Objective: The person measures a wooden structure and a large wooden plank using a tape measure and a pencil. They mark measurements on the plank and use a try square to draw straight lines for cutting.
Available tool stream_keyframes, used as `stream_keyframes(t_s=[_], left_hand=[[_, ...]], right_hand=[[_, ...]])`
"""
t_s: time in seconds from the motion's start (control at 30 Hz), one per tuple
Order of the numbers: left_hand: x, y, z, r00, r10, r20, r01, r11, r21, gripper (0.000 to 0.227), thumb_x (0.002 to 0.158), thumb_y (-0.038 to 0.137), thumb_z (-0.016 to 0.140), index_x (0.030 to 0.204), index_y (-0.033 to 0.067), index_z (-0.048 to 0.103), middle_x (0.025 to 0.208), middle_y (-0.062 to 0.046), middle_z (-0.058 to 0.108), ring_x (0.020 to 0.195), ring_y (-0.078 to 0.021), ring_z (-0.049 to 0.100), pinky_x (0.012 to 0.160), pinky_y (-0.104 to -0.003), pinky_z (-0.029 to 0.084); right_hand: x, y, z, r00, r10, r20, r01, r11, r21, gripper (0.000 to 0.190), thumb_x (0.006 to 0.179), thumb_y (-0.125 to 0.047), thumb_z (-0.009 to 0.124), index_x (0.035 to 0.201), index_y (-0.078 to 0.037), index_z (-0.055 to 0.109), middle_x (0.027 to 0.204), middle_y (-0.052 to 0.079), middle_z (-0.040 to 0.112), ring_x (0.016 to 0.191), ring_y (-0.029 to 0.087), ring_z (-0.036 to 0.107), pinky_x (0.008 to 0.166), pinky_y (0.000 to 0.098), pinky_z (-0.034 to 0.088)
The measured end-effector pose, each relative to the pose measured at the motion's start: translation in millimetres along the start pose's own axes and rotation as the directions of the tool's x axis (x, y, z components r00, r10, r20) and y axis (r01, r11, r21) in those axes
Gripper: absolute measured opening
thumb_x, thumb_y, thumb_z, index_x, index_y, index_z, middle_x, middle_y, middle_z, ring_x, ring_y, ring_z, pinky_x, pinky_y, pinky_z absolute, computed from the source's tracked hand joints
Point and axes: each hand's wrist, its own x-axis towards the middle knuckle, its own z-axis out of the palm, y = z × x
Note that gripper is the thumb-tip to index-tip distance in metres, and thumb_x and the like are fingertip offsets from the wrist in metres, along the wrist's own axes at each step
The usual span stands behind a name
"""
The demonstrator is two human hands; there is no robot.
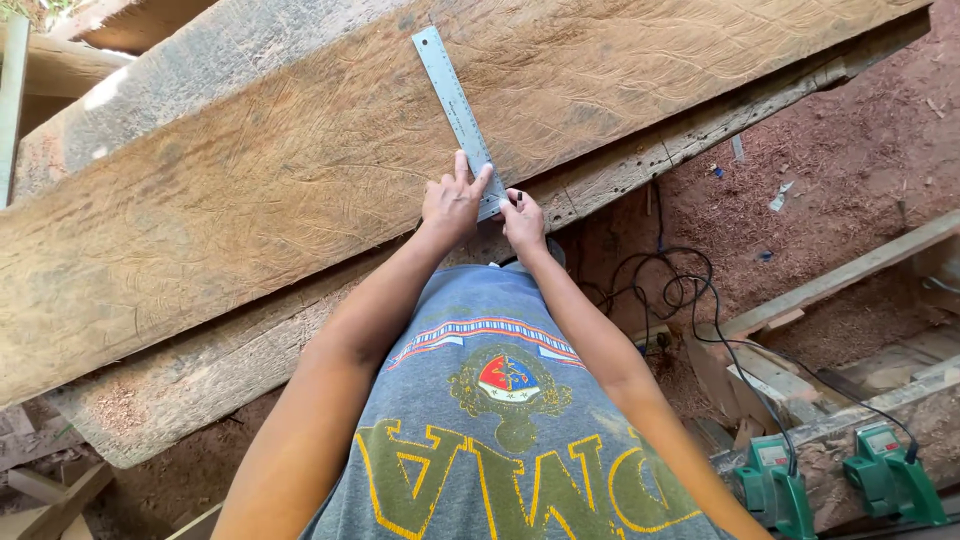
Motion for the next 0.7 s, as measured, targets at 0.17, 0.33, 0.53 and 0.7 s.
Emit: stream_keyframes(t_s=[0.17, 0.33, 0.53, 0.7], left_hand=[[0.4, 0.0, -0.3, 1.0, -0.022, -0.003, 0.022, 0.999, -0.028, 0.087, 0.08, 0.025, 0.077, 0.157, 0.0308, 0.039, 0.16, -0.03, 0.027, 0.106, -0.0338, 0.067, 0.081, -0.049, 0.056], [0.0, 1.2, -20.7, 0.996, -0.05, 0.078, 0.053, 0.997, -0.047, 0.093, 0.074, 0.024, 0.079, 0.157, 0.0344, 0.037, 0.162, -0.025, 0.024, 0.109, -0.0345, 0.066, 0.083, -0.048, 0.056], [0.3, -0.1, -14.9, 0.995, -0.032, 0.094, 0.037, 0.998, -0.052, 0.098, 0.071, 0.024, 0.082, 0.157, 0.0345, 0.036, 0.163, -0.024, 0.024, 0.109, -0.0352, 0.065, 0.083, -0.049, 0.057], [-2.1, -1.4, -23.1, 0.995, -0.015, 0.097, 0.02, 0.999, -0.05, 0.1, 0.071, 0.026, 0.083, 0.158, 0.0335, 0.036, 0.164, -0.026, 0.024, 0.108, -0.0354, 0.066, 0.082, -0.047, 0.058]], right_hand=[[-2.5, -1.5, -3.7, 1.0, 0.018, -0.004, -0.018, 0.998, -0.062, 0.03, 0.099, -0.011, 0.06, 0.128, -0.005, 0.065, 0.084, 0.0, 0.07, 0.056, 0.003, 0.048, 0.049, 0.0217, 0.038], [4.5, 7.4, -6.0, 0.995, -0.096, 0.009, 0.096, 0.988, -0.123, 0.033, 0.1, -0.008, 0.059, 0.131, 0.0, 0.065, 0.1, 0.001, 0.073, 0.081, 0.007, 0.067, 0.075, 0.0224, 0.055], [2.2, 5.4, -6.7, 0.996, -0.094, 0.006, 0.094, 0.987, -0.129, 0.031, 0.1, -0.006, 0.058, 0.129, 0.001, 0.066, 0.102, 0.003, 0.073, 0.083, 0.01, 0.068, 0.079, 0.0254, 0.055], [-7.3, -8.9, -3.1, 0.995, -0.095, 0.034, 0.1, 0.983, -0.153, 0.031, 0.101, -0.007, 0.059, 0.131, 0.0, 0.066, 0.102, 0.001, 0.074, 0.084, 0.007, 0.067, 0.079, 0.0238, 0.054]])
